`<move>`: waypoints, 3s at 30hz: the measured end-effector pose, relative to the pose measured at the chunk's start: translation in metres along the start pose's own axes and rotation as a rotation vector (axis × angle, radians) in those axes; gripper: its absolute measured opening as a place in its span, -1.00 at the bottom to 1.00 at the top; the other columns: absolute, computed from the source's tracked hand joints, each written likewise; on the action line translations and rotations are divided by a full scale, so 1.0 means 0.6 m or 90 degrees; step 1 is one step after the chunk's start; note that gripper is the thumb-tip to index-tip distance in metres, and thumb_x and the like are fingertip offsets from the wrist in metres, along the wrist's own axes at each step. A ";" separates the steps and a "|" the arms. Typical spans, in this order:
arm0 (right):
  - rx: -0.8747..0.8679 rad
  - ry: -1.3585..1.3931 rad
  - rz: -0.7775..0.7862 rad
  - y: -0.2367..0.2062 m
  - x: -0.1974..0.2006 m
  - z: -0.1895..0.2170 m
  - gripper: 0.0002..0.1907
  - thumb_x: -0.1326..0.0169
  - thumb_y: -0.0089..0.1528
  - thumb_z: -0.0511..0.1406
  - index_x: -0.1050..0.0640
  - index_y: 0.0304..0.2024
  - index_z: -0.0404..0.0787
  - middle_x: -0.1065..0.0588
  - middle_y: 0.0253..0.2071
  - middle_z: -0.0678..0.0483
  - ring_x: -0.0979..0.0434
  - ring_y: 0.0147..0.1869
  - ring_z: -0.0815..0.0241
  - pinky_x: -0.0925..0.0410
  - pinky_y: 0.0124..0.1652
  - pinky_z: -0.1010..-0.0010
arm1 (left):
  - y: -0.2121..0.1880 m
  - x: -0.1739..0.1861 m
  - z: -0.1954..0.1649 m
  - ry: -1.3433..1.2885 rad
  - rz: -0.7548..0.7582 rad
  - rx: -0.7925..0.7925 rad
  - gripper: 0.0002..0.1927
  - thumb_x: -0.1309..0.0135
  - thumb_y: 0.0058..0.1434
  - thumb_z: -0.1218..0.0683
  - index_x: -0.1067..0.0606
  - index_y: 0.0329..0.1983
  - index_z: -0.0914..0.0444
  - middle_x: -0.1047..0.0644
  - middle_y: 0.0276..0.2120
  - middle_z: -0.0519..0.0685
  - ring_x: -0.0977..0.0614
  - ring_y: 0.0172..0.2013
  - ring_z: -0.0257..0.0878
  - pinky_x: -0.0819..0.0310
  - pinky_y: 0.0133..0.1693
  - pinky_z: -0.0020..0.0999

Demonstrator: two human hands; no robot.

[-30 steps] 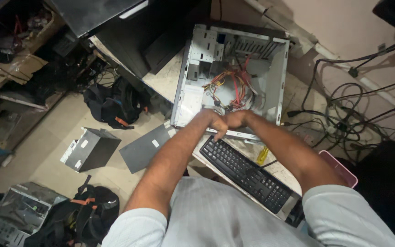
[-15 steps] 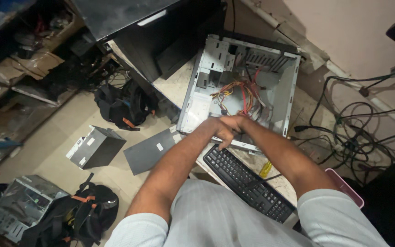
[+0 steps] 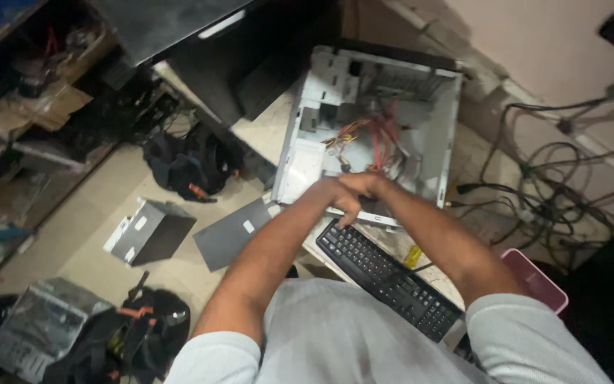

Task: The person works on an open desktop computer case on a workbench, using a screwdriver and their hands to position the motherboard, connect internal cables, and seat components such as memory and the CPU cooler inside the case.

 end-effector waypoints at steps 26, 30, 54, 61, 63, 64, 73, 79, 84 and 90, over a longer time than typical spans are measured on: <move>0.211 -0.144 -0.931 -0.477 -0.098 -0.034 -0.81 -0.09 0.26 -0.22 -0.58 -0.36 -0.18 -0.55 -0.31 0.06 -0.53 -0.05 -0.01 -0.19 0.06 0.11 | 0.069 -0.073 -0.082 -0.045 -0.184 -0.097 -0.51 -0.19 -0.16 -0.06 -0.63 -0.21 0.33 -0.67 -0.26 0.17 -0.65 -0.27 -0.04 -0.49 -0.16 -0.13; 0.254 -0.138 -0.919 -0.480 -0.070 -0.055 -0.79 -0.09 0.26 -0.20 -0.58 -0.39 -0.18 -0.57 -0.32 0.07 -0.54 -0.12 0.04 -0.19 0.04 0.14 | 0.066 -0.067 -0.101 -0.143 -0.218 -0.089 -0.56 -0.15 -0.16 -0.03 -0.61 -0.28 0.37 -0.62 -0.36 0.13 -0.59 -0.33 -0.06 -0.46 -0.23 -0.12; 0.444 0.787 -1.261 -0.448 -0.025 -0.318 -0.63 0.07 0.46 -0.13 -0.53 0.04 -0.32 -0.57 -0.01 -0.02 -0.58 0.07 0.10 -0.42 0.12 0.20 | 0.176 0.011 -0.128 -0.507 -0.097 0.017 -0.67 0.09 0.25 0.01 -0.60 -0.14 0.26 -0.61 -0.35 0.05 -0.61 -0.40 -0.09 -0.56 -0.40 -0.11; 0.183 1.060 -1.050 -0.238 -0.189 -0.308 -0.63 0.14 0.38 -0.21 -0.48 0.11 -0.28 -0.58 -0.13 0.07 -0.61 -0.06 0.23 -0.44 0.00 0.39 | 0.233 0.027 -0.145 -0.483 0.013 -0.171 -0.88 0.00 0.19 0.33 -0.53 -0.40 0.49 -0.46 -0.60 0.12 -0.41 -0.72 -0.24 -0.21 -0.74 -0.33; 0.194 1.067 -1.024 -0.222 -0.189 -0.289 -0.64 0.15 0.38 -0.23 -0.48 0.14 -0.22 -0.56 -0.16 0.10 -0.59 -0.10 0.27 -0.42 -0.05 0.43 | 0.234 0.028 -0.134 -0.498 0.003 -0.153 -0.86 0.04 0.21 0.31 -0.54 -0.35 0.46 -0.49 -0.58 0.12 -0.46 -0.70 -0.24 -0.27 -0.73 -0.34; 0.189 1.086 -1.019 -0.220 -0.190 -0.285 -0.65 0.15 0.39 -0.23 -0.47 0.17 -0.17 -0.52 -0.20 0.12 -0.55 -0.15 0.28 -0.41 -0.12 0.43 | 0.233 0.021 -0.123 -0.497 -0.004 -0.117 -0.82 0.08 0.21 0.30 -0.56 -0.29 0.41 -0.54 -0.55 0.12 -0.51 -0.68 -0.23 -0.34 -0.70 -0.34; 0.107 1.062 -1.066 -0.239 -0.185 -0.269 -0.72 0.08 0.40 -0.25 -0.58 -0.02 -0.26 -0.48 -0.34 0.14 -0.43 -0.36 0.34 -0.31 -0.36 0.50 | 0.239 0.023 -0.127 -0.255 0.039 -0.146 -0.78 -0.05 0.17 0.26 -0.56 -0.16 0.49 -0.65 -0.38 0.24 -0.74 -0.43 -0.05 -0.64 -0.48 -0.25; 0.122 1.165 -1.036 -0.241 -0.181 -0.276 -0.74 0.09 0.32 -0.29 -0.58 -0.06 -0.23 -0.51 -0.33 0.13 -0.50 -0.32 0.31 -0.38 -0.29 0.48 | 0.244 0.032 -0.121 -0.319 0.100 -0.205 -0.77 -0.10 0.12 0.24 -0.58 -0.21 0.49 -0.66 -0.35 0.24 -0.75 -0.37 -0.06 -0.69 -0.36 -0.25; 0.136 1.071 -1.051 -0.248 -0.174 -0.278 -0.73 0.08 0.35 -0.29 -0.57 -0.03 -0.26 -0.49 -0.29 0.12 -0.46 -0.29 0.32 -0.36 -0.28 0.49 | 0.237 0.045 -0.118 -0.384 0.102 -0.227 -0.76 -0.20 0.07 0.21 -0.55 -0.21 0.44 -0.65 -0.36 0.20 -0.73 -0.40 -0.11 -0.68 -0.32 -0.26; 0.121 1.083 -1.060 -0.242 -0.183 -0.276 -0.70 0.13 0.36 -0.28 -0.55 0.03 -0.23 -0.53 -0.21 0.13 -0.51 -0.21 0.32 -0.39 -0.20 0.47 | 0.247 0.035 -0.111 -0.351 0.105 -0.227 -0.78 -0.23 0.07 0.17 -0.57 -0.35 0.48 -0.64 -0.46 0.19 -0.70 -0.48 -0.10 -0.63 -0.42 -0.27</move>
Point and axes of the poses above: each hand's wrist, its own y-axis towards the middle knuckle, its own x-axis out of the back of the hand, z = x × y, the point moved 9 cm from there along y, towards the middle knuckle
